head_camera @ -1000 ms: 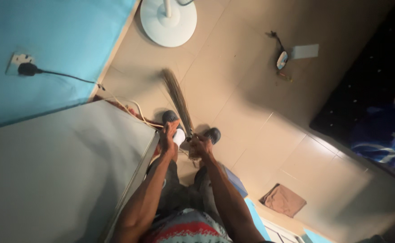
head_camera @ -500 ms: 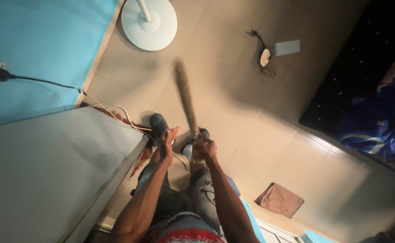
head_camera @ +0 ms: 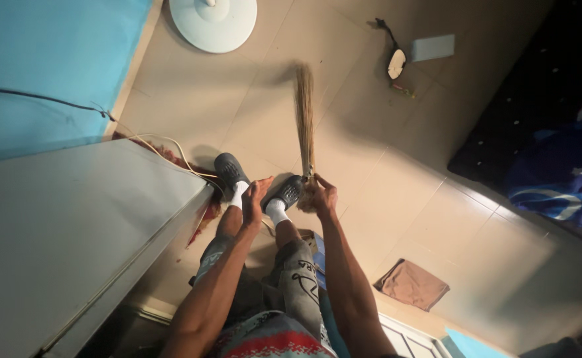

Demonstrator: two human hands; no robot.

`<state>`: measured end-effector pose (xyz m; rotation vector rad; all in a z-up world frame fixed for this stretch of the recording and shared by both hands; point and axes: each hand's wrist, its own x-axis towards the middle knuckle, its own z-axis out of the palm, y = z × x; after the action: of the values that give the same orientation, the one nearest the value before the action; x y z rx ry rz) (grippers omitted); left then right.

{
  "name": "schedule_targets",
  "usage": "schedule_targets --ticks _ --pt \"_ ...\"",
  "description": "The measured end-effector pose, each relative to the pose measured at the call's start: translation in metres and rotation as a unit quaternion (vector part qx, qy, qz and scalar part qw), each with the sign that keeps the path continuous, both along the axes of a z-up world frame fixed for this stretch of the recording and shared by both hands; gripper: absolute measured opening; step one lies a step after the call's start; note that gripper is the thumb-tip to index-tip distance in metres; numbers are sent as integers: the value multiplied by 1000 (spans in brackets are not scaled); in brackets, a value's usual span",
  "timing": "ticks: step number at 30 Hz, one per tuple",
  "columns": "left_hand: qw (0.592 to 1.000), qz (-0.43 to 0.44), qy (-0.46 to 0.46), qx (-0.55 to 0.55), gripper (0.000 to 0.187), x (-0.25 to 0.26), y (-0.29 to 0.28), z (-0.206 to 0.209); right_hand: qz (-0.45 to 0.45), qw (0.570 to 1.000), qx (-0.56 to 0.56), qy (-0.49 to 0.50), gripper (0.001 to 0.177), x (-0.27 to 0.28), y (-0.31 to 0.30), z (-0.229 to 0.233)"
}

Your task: The person attaches a bundle of bristles to a handle using a plastic connector and then tests the assembly by pressing it against a small power box.

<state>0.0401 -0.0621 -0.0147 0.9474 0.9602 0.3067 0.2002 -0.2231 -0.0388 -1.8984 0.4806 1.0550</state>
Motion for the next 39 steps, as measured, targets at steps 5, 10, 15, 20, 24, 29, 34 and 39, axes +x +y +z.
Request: schedule_targets --ticks 5,10,15,20,24,29,34,39 --pt "1000 -5 8 8 65 10 -1 5 24 999 35 -17 48 -40 1 19" --pt "1000 -12 11 18 65 15 -4 6 165 984 -38 45 43 -68 7 -6" --pt "1000 -14 12 18 65 13 -3 8 201 965 -167 6 50 -30 23 -62" --pt "999 -10 -1 32 65 7 -6 11 37 999 -3 0 48 15 46 -32" --pt "1000 -4 16 19 65 5 -7 12 48 999 13 18 43 -5 40 -18" --pt "999 -1 23 29 66 8 -1 1 218 964 114 -102 52 -71 32 -55" --pt "998 -17 32 50 69 5 5 -3 284 958 -18 42 41 -91 53 -79" --pt "999 -27 35 28 68 0 13 0 156 986 -37 45 36 -47 61 -97"
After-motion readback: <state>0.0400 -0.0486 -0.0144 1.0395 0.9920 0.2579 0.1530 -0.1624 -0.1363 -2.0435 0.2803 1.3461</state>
